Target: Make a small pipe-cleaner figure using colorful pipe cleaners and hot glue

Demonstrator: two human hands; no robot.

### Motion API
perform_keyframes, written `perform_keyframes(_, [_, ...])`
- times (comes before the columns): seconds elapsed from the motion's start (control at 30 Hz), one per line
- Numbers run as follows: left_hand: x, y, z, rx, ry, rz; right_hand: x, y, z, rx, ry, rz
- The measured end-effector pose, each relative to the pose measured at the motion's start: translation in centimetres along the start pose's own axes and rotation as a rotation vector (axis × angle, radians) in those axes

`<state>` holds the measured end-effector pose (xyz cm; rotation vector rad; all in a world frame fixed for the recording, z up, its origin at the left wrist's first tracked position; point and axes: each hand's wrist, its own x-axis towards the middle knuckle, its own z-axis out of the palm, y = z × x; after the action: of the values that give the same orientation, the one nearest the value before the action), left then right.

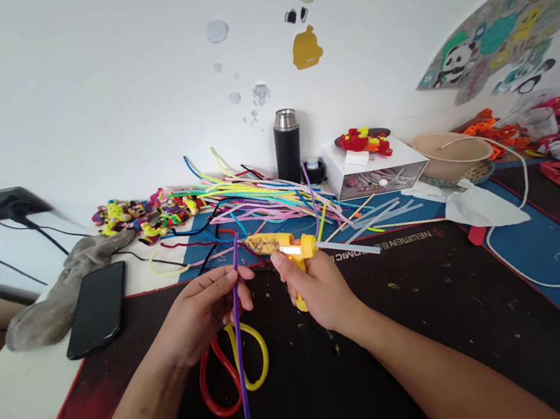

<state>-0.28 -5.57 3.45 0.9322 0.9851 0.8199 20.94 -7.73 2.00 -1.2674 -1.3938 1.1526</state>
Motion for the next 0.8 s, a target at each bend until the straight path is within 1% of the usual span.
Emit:
perform_keyframes(0.27, [0.04,-0.02,-0.04,-0.014,0.008,0.004,-0.09,-0.15,0.05,-0.051,-0.001,-0.020])
perform_keyframes(0.6, [0.14,-0.20,-0.27,-0.014,0.020,0.017,-0.17,0.21,0.19,-0.033,-0.020,-0.024])
perform_keyframes(0.8, [0.07,-0.18,-0.28,-0.018,0.011,0.016,-0.21,-0.11,0.21,-0.046,-0.024,-0.036])
